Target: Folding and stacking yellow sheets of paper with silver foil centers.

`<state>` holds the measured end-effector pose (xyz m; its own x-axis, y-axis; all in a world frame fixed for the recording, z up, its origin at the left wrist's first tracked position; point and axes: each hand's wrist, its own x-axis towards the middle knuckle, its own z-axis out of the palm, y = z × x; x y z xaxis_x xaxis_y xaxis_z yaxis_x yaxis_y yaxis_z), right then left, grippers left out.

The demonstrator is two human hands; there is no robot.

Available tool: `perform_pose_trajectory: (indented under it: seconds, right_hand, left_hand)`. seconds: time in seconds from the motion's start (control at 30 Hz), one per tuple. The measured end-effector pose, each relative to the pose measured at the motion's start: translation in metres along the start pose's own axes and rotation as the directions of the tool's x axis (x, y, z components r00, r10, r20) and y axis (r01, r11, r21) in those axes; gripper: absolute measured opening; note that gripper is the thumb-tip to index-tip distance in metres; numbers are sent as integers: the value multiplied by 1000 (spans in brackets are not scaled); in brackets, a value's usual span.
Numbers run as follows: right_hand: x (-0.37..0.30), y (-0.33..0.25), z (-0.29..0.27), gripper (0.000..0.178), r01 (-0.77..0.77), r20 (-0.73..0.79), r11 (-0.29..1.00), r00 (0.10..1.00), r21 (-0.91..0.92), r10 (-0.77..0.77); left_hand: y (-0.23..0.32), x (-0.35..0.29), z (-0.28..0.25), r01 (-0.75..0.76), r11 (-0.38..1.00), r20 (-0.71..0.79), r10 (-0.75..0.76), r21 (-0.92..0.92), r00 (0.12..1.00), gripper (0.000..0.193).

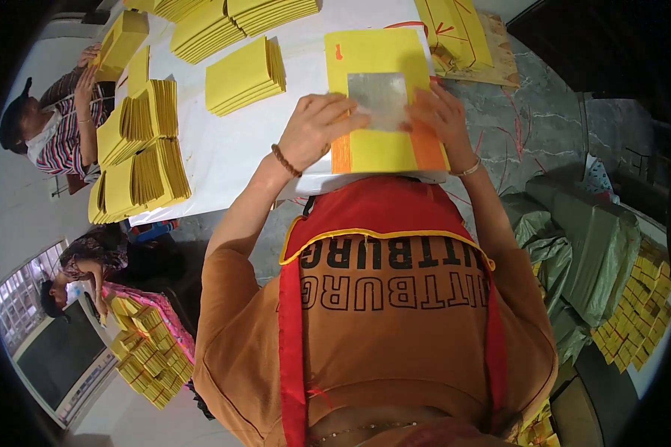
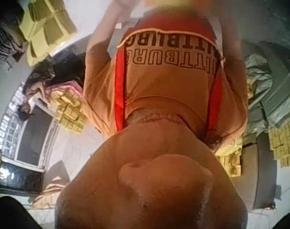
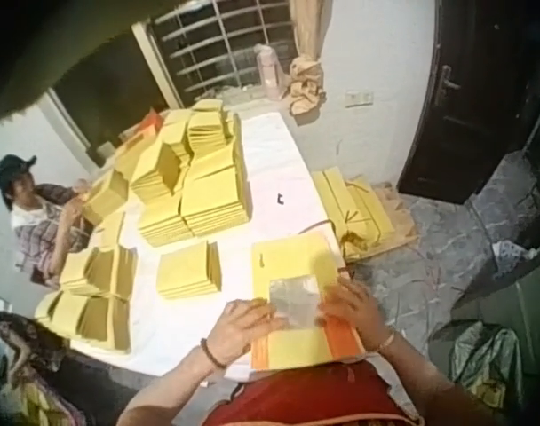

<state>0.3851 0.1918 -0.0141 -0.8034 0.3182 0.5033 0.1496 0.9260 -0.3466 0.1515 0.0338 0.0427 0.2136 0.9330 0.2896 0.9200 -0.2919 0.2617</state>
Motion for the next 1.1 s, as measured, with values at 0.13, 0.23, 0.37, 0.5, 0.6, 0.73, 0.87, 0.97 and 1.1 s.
perform_pose_trajectory:
  seconds: [0.13,0.23,0.37,0.5,0.6,0.73,0.87,0.97,1.1]
  right_hand:
    - [2,-27,-26,36,18,257,995,965,95,-42]
    - [2,-28,-25,34,-134,249,945,967,298,58]
    - [15,-23,-14,32,-611,379,694,788,381,486]
    - [24,-27,4,32,-588,179,518,750,622,637]
    - [37,-41,3,37,-509,112,341,667,790,737]
    - [30,-27,7,44,-583,146,410,681,701,718]
    - [27,-18,14,47,-631,139,570,726,526,674]
    - [30,-20,12,47,-627,111,602,733,495,671]
    - [30,-19,15,46,-709,190,488,645,509,740]
  left_hand:
    - [12,-13,-4,-13,994,54,18,-105,998,33]
    - [9,-17,4,147,920,-63,-181,-364,981,25]
    - [12,2,11,485,818,-32,-519,-309,854,23]
    - [1,11,17,619,534,136,-684,-576,717,28]
    - [-7,8,32,584,355,190,-716,-730,672,27]
    - [-9,14,32,583,246,223,-756,-774,616,26]
    - [-14,17,34,629,183,305,-751,-755,585,24]
    - [-20,12,41,659,214,292,-769,-721,569,22]
    - [-17,15,36,641,216,273,-772,-737,574,24]
